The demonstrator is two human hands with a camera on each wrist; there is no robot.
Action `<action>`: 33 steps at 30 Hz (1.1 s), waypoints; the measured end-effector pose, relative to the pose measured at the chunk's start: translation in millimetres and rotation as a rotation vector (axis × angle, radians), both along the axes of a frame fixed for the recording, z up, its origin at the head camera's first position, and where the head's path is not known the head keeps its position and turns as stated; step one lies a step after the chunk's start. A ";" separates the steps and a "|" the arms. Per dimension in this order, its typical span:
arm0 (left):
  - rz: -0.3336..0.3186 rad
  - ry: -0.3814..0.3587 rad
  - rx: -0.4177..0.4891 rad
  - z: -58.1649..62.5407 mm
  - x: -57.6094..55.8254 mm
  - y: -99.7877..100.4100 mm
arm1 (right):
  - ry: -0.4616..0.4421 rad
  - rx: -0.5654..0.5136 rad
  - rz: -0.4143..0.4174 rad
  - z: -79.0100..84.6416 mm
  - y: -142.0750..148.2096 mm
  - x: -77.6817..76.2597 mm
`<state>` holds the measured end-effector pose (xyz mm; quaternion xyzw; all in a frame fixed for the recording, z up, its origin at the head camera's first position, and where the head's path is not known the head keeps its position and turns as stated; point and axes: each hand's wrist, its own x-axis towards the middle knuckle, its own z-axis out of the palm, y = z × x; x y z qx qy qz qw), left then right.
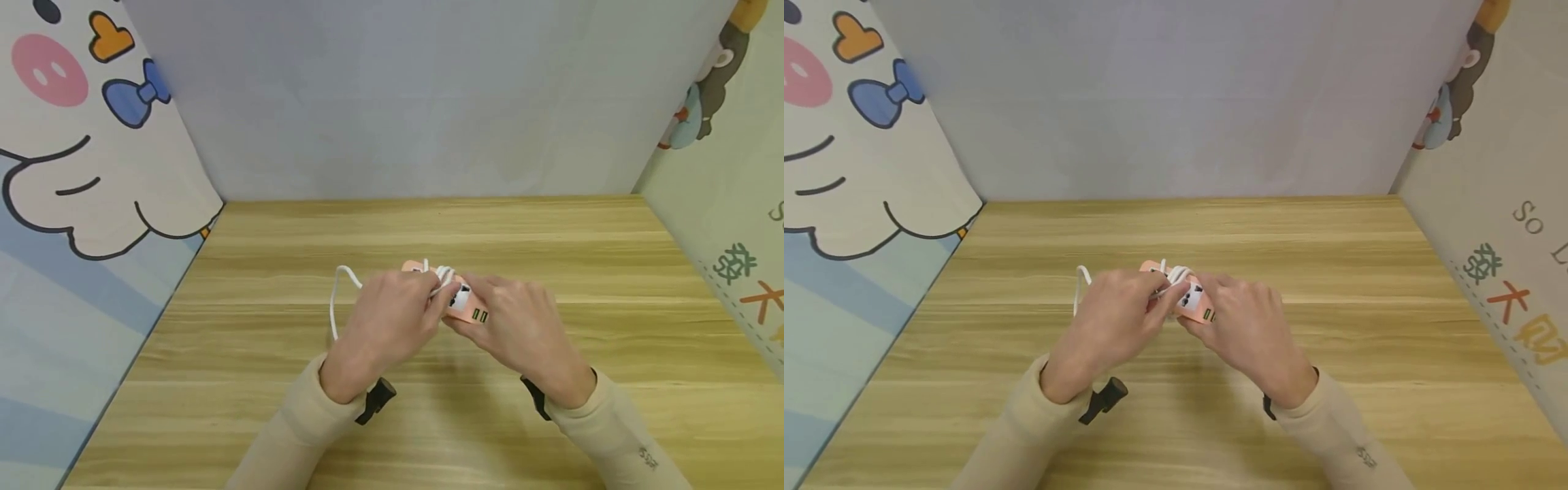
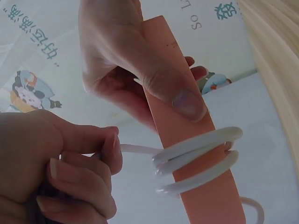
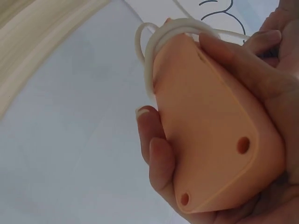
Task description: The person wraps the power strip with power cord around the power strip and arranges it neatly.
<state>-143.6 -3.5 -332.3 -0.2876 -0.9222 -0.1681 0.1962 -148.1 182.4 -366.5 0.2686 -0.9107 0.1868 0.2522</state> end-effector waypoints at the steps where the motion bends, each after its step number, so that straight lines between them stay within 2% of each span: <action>1: 0.002 0.007 -0.007 -0.3 0.8 1.1 | 0.003 -0.002 -0.001 -0.2 -0.8 0.1; 8: 0.010 0.015 -0.046 -2.4 5.1 7.2 | 0.021 -0.014 -0.031 -1.2 -3.2 0.2; 13: 0.003 -0.024 -0.005 -0.6 7.5 5.9 | 0.026 -0.094 -0.049 -1.9 -3.5 -2.2; 18: -0.002 -0.047 0.032 1.4 9.6 3.8 | 0.027 -0.165 -0.029 -3.3 -2.2 -4.9; 22: -0.045 -0.066 0.066 2.9 12.3 3.6 | 0.023 -0.218 -0.051 -1.3 4.9 -11.5; 27: -0.120 -0.067 0.110 4.9 14.8 5.7 | 0.049 -0.376 -0.106 8.1 22.5 -19.3; 33: -0.156 -0.106 0.140 6.1 12.3 5.4 | 0.022 -0.524 -0.066 16.3 29.6 -18.8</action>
